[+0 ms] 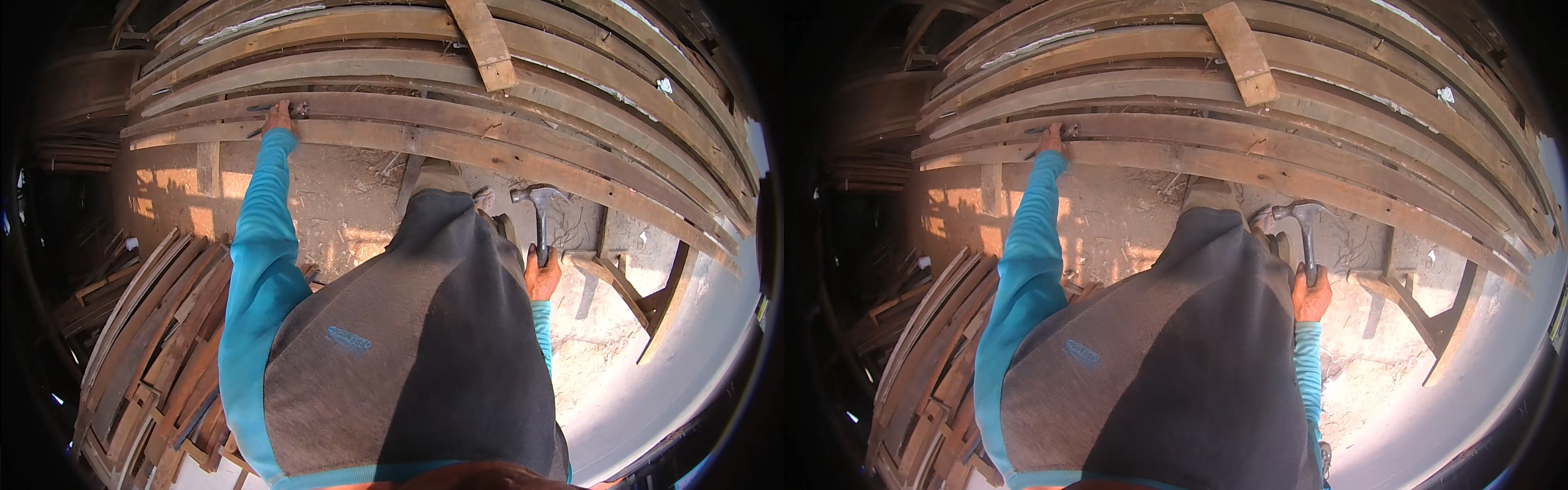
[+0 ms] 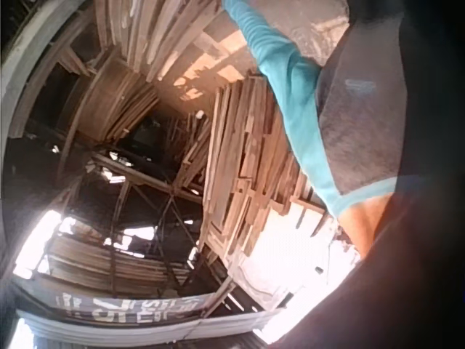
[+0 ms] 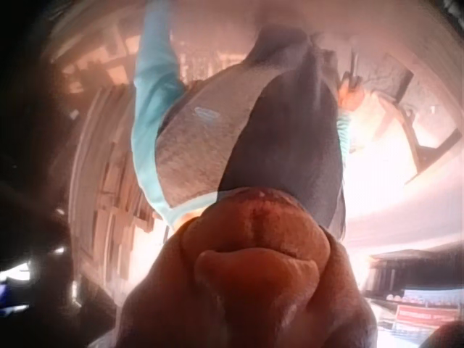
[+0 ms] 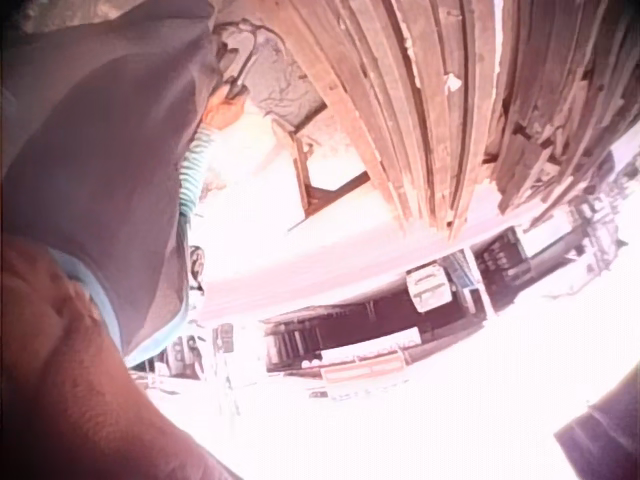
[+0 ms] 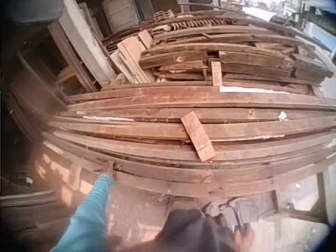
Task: The person picks up a wooden plank, aligns it against a structure, and hammers a nail into it using a hammer.
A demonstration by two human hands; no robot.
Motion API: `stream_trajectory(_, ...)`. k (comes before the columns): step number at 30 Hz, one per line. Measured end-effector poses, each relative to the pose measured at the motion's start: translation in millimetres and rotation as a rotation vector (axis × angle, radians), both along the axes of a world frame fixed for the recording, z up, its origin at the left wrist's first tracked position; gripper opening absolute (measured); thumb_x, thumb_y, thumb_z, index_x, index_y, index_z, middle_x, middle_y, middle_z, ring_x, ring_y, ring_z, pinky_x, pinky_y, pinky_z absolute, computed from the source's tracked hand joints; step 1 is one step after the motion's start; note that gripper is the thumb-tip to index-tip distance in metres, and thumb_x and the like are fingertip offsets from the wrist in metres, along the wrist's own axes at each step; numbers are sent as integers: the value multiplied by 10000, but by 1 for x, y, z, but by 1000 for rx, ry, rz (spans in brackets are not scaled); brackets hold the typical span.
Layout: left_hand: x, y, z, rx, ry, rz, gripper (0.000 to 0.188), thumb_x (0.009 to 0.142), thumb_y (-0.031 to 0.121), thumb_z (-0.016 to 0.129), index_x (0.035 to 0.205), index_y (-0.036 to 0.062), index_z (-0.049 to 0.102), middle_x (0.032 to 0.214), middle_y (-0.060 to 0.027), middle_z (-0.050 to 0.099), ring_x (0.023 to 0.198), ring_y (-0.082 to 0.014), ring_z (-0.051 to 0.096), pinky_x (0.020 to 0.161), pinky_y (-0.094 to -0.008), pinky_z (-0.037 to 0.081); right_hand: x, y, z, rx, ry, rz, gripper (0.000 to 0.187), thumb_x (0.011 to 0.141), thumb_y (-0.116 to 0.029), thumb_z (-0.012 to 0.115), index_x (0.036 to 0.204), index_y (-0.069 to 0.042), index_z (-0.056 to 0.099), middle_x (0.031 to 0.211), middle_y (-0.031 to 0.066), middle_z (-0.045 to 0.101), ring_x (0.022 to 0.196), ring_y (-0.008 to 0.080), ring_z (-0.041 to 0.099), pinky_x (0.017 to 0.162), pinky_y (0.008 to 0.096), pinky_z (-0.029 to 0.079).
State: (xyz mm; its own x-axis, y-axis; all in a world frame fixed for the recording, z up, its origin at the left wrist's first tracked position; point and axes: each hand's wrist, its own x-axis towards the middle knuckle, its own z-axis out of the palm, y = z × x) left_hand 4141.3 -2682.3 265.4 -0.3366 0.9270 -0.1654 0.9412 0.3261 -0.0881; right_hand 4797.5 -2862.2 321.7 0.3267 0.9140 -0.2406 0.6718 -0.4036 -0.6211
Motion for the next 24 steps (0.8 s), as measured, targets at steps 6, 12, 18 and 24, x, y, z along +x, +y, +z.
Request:
stream_trajectory(6,-41,-21,-17,-24,-206,-184,614,816,124,734,1395,187,540,1269,-287,592,1183,-455,577,1017,-498,476,-4,18,-1,-275,-118,-62,361,899,-389,664,950,-33,630,801,236,684,838,462,658,740,525,490)
stream_trajectory(12,-76,-31,13,350,-325,-260,269,939,145,684,1171,11,655,971,-185,714,819,-248,674,751,-356,530,-39,8,-2,-207,-46,-197,360,905,-411,659,948,-57,616,768,226,668,777,447,658,701,517,491)
stream_trajectory(18,-75,83,66,471,-135,-244,347,1009,277,604,1268,47,611,995,-195,605,842,-299,614,726,-421,513,-49,21,-21,-461,84,-227,444,921,-439,636,983,-1,609,881,281,676,892,467,656,793,516,503)
stream_trajectory(24,-46,256,57,433,194,-396,447,981,369,620,1287,42,617,1137,-256,624,1047,-428,612,885,-505,496,-58,35,16,-427,45,-302,425,897,-440,644,963,-21,627,860,252,680,877,453,659,779,508,506)
